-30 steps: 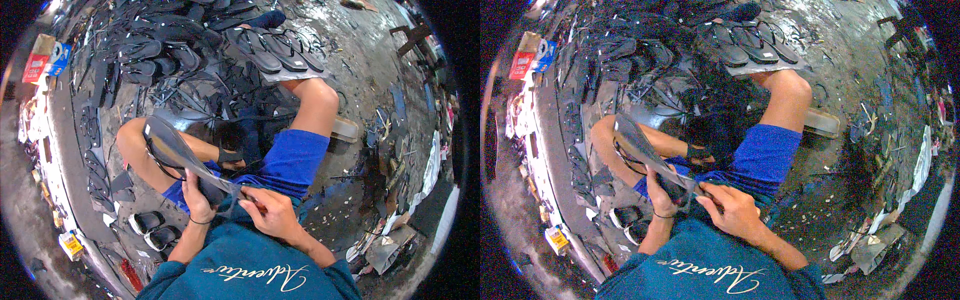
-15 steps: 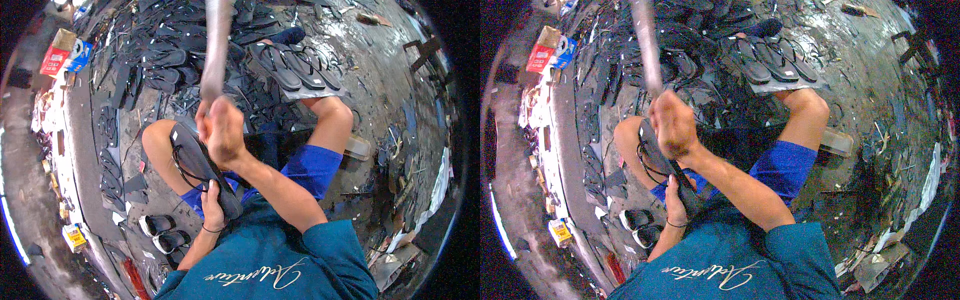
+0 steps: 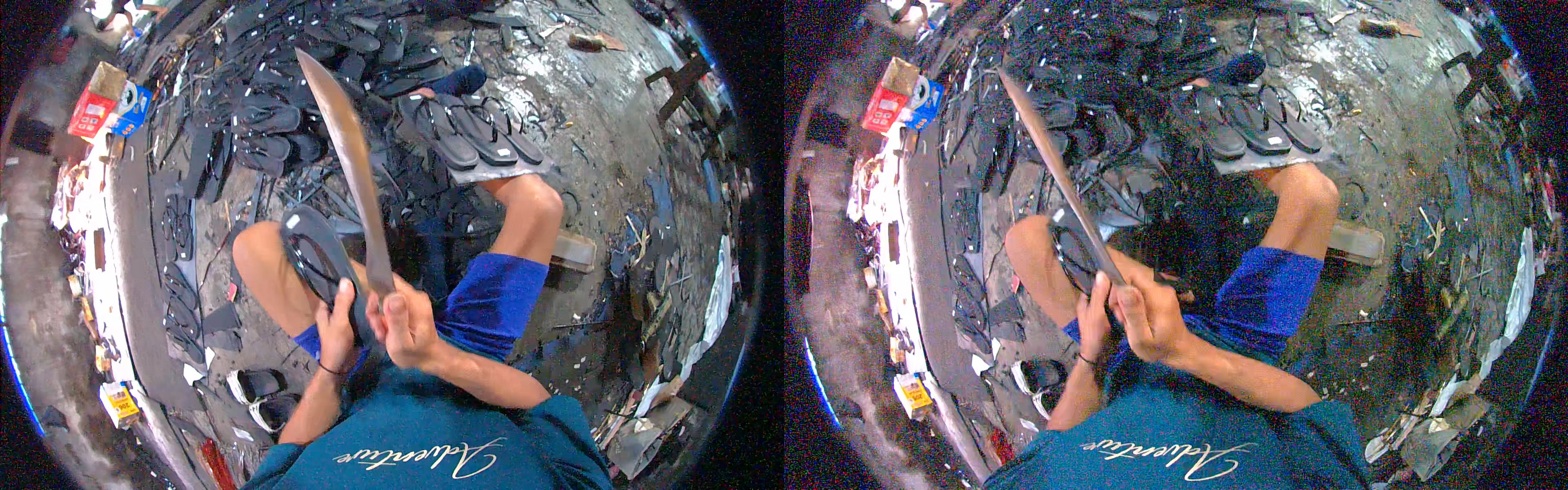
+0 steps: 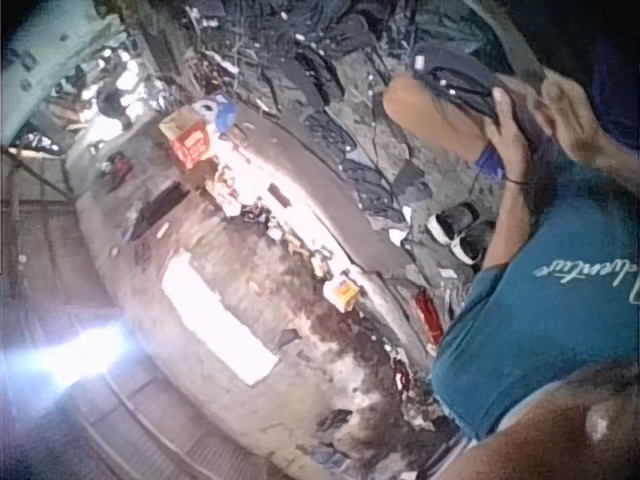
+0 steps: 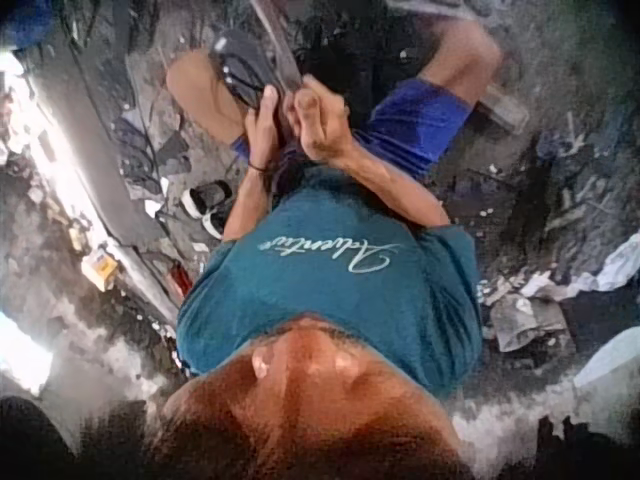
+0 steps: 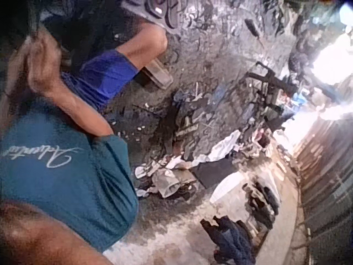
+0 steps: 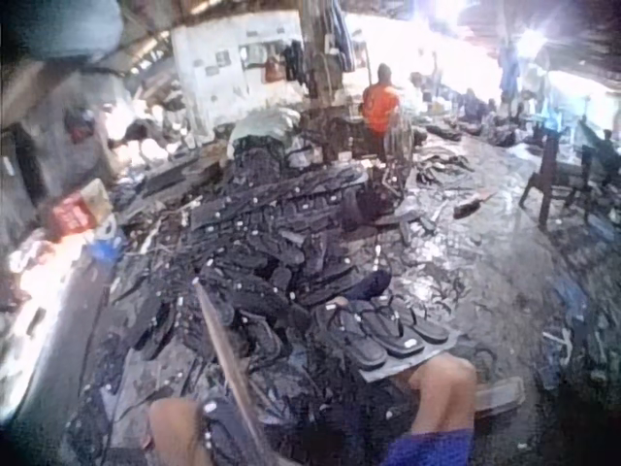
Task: The person sits on the floor and uses a knife to trim excess rubber from the edges of black slipper soles. They repeatedly pick up soles, scrape the edges with the blade, and place the trimmed pieces aside.
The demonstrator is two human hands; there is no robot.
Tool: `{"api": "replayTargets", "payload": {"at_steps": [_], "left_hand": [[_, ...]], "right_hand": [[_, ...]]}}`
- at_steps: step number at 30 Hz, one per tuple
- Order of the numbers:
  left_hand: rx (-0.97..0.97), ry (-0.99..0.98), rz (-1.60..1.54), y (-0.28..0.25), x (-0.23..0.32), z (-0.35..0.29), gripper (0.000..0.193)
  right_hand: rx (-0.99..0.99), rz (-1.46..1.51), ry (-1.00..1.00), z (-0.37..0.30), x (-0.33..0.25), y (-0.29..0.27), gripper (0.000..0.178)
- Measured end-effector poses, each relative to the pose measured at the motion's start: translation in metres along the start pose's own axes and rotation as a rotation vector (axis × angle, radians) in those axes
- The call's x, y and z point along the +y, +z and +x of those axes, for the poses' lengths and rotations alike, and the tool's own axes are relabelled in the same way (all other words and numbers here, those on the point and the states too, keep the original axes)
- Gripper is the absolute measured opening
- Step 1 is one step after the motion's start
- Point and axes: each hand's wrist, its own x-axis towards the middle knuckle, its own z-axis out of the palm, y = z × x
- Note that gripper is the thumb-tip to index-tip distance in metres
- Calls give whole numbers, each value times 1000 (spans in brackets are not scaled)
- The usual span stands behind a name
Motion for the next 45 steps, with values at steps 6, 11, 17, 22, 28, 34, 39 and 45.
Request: {"api": "replayTargets", "payload": {"at_steps": [6, 11, 17, 22, 28, 34, 39, 45], "left_hand": [[-72, 320, -618, 41, 100, 132, 43], [-397, -135, -414, 167, 18, 167, 43], [-409, -190, -150, 203, 11, 230, 30], [-373, -231, -8, 160, 67, 236, 32], [-414, -223, 140, 160, 66, 236, 34], [-421, -190, 80, 159, 45, 227, 34], [-389, -168, 63, 160, 31, 221, 35], [-376, -246, -71, 166, 17, 207, 31]], "right_hand": [[335, 56, 155, -11, -24, -53, 27], [622, -106, 229, -23, -27, -114, 38], [538, -401, 373, -39, 0, -116, 42], [392, -507, 378, -22, 12, -103, 40], [324, -609, 354, 20, 18, -123, 26], [198, -545, 364, 53, 27, -149, 21], [193, -600, 415, 75, 43, -158, 31], [228, -834, 429, 100, 70, -158, 40]]}}
